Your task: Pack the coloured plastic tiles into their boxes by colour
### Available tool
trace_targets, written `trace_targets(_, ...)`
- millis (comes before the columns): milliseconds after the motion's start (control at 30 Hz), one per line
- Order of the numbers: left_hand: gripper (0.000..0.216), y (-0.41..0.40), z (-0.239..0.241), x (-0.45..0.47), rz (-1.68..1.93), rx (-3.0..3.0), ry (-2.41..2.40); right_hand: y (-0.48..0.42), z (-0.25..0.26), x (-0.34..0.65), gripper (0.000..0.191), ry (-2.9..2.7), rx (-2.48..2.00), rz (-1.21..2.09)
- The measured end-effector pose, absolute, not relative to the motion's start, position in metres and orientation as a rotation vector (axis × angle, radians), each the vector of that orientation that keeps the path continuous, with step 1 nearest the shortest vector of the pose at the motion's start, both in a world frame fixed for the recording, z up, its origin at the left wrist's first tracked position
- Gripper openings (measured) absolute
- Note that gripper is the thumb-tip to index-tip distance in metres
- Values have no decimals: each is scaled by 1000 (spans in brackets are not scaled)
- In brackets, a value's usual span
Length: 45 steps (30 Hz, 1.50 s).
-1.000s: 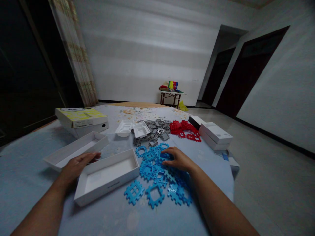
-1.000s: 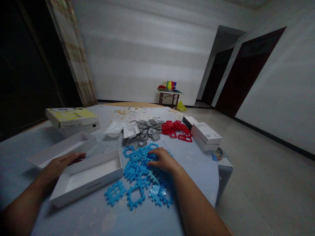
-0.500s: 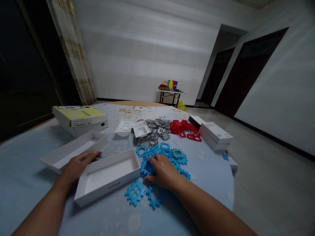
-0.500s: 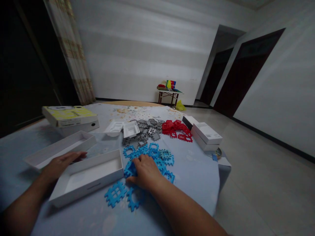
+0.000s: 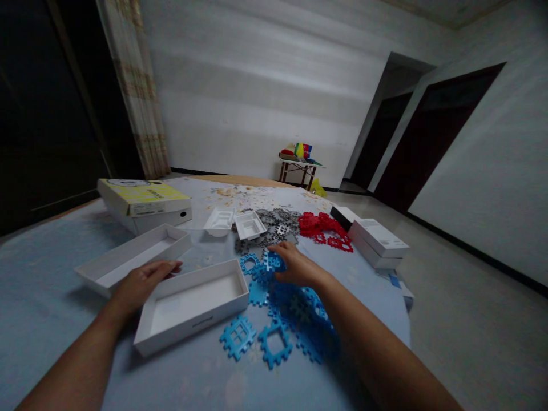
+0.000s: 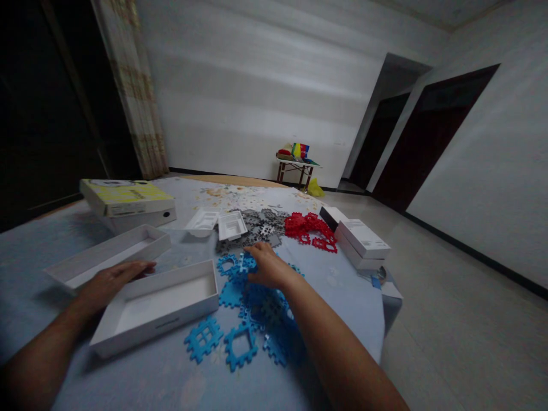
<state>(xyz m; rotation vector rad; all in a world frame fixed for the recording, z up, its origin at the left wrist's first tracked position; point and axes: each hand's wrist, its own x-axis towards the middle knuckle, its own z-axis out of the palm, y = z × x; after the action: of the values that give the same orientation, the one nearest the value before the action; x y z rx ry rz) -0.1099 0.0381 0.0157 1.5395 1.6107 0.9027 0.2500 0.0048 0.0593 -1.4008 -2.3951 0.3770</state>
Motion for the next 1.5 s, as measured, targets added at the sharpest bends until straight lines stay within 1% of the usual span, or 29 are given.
trace_targets(167, 61, 35, 18, -109, 916, 1590, 1583, 40, 59, 236, 71, -2671, -1379, 511)
trace_targets(300, 60, 33, 19, -108, 927, 1587, 1593, 53, 58, 230, 70, -2878, -1333, 533)
trace_targets(500, 63, 29, 26, -104, 929, 1587, 1614, 61, 54, 234, 71, -2908, -1263, 566)
trace_targets(733, 61, 29, 23, -104, 922, 1597, 1614, 55, 59, 231, 71, -2871, -1315, 461)
trace_targets(867, 59, 31, 20, -106, 926, 1576, 1603, 59, 66, 224, 69, -2739, -1286, 380)
trace_targets(967, 59, 31, 19, -106, 946, 1576, 1603, 66, 60, 214, 67, -2672, -1287, 325)
trace_targets(1233, 64, 28, 23, -102, 975, 1565, 1594, 77, 39, 205, 71, -2784, -1378, 225)
trace_targets(1400, 60, 26, 25, -102, 999, 1580, 1582, 73, 37, 203, 71, -2810, -1395, 98)
trace_targets(1500, 58, 26, 24, -103, 991, 1592, 1579, 71, 37, 204, 72, -2789, -1382, 76)
